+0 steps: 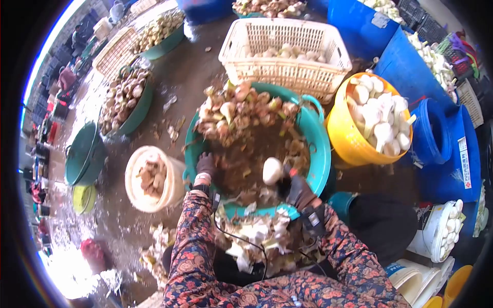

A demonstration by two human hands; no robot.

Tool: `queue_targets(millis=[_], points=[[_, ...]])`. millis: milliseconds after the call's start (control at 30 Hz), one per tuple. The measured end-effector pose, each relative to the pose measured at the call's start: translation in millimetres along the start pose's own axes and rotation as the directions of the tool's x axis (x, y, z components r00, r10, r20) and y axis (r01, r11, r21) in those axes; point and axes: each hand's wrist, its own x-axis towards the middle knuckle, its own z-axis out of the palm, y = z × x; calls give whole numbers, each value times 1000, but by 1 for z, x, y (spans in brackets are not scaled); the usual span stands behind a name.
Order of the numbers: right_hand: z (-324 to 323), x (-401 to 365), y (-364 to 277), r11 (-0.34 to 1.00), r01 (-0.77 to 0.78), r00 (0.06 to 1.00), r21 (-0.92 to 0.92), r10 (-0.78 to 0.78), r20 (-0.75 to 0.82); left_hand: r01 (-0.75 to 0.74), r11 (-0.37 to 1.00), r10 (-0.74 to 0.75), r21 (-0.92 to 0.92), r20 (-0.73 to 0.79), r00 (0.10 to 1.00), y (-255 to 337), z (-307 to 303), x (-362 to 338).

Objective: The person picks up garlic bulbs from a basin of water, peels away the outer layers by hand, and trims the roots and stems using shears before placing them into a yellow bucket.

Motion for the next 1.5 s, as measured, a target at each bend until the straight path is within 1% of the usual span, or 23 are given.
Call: queue_targets(millis=[67,167,200,267,333,367,400,500,533,600,667,733,800,867,900,1067,1133,1167,1333,1400,1433,1467,1500], points=[[70,-9,-73,969,191,936,155,-227,270,-61,998,60,-35,-24,998,-18,48,49],[112,-27,-116,968,250,903,4,-234,361,-78,993,80,-93,14,997,-17,78,52],[108,-26,-110,910,353,910,-216,-281,305,-65,990,69,-125,31,997,-13,80,51],[93,-25,-85,629,373,917,-682,-363,166,-42,998,49,-44,181,982,-4,76,36],[47,-18,-38,158,447,812,-880,-485,325,312,828,-141,-466,365,920,21,43,-5],[29,-12,-11,74,551,729,-831,-527,437,-94,906,186,-412,190,964,18,45,-18],[16,-9,12,-22,641,630,-767,-556,542,-486,823,520,-295,46,853,16,48,-32],[12,-20,40,-103,304,831,-947,-457,316,-488,665,471,-565,-189,861,45,25,-92],[9,-18,45,-105,310,827,-945,-460,323,259,283,400,-923,359,843,51,22,-96],[0,-14,50,-165,288,716,-943,-617,327,440,-46,419,-897,383,823,93,-51,-143],[4,-26,39,-168,346,683,-923,-630,371,375,-101,409,-921,305,860,108,-79,-168],[5,-37,33,-94,371,740,-924,-571,355,68,118,402,-991,110,909,115,-90,-185],[12,-52,30,-67,440,707,-895,-589,392,-18,104,364,-994,21,931,120,-92,-195],[26,-76,23,61,342,843,-938,-462,277,-267,306,416,-914,-124,901,120,-98,-205],[20,-76,28,-17,435,773,-900,-506,383,-283,319,408,-905,-138,903,117,-88,-205],[8,-97,32,63,411,849,-909,-389,357,60,317,396,-946,190,899,109,-104,-217],[-3,-90,40,525,412,910,-745,-267,316,242,76,508,-967,246,825,103,-101,-216],[-4,-101,32,674,306,950,-672,-169,263,244,35,533,-969,225,816,102,-101,-218],[0,-118,31,822,54,999,-567,-50,22,111,-243,385,-964,9,923,145,-81,-242],[-8,-115,27,894,-122,976,-431,187,112,72,37,446,-997,81,891,141,-79,-238],[-3,-119,24,858,-96,986,-505,153,73,92,-2,417,-996,83,905,144,-81,-238],[-12,-110,28,790,-54,994,-611,104,47,-23,47,338,-999,-5,941,146,-84,-239],[-12,-104,28,662,-59,998,-747,42,-41,-333,320,281,-887,-247,927,147,-88,-237]])
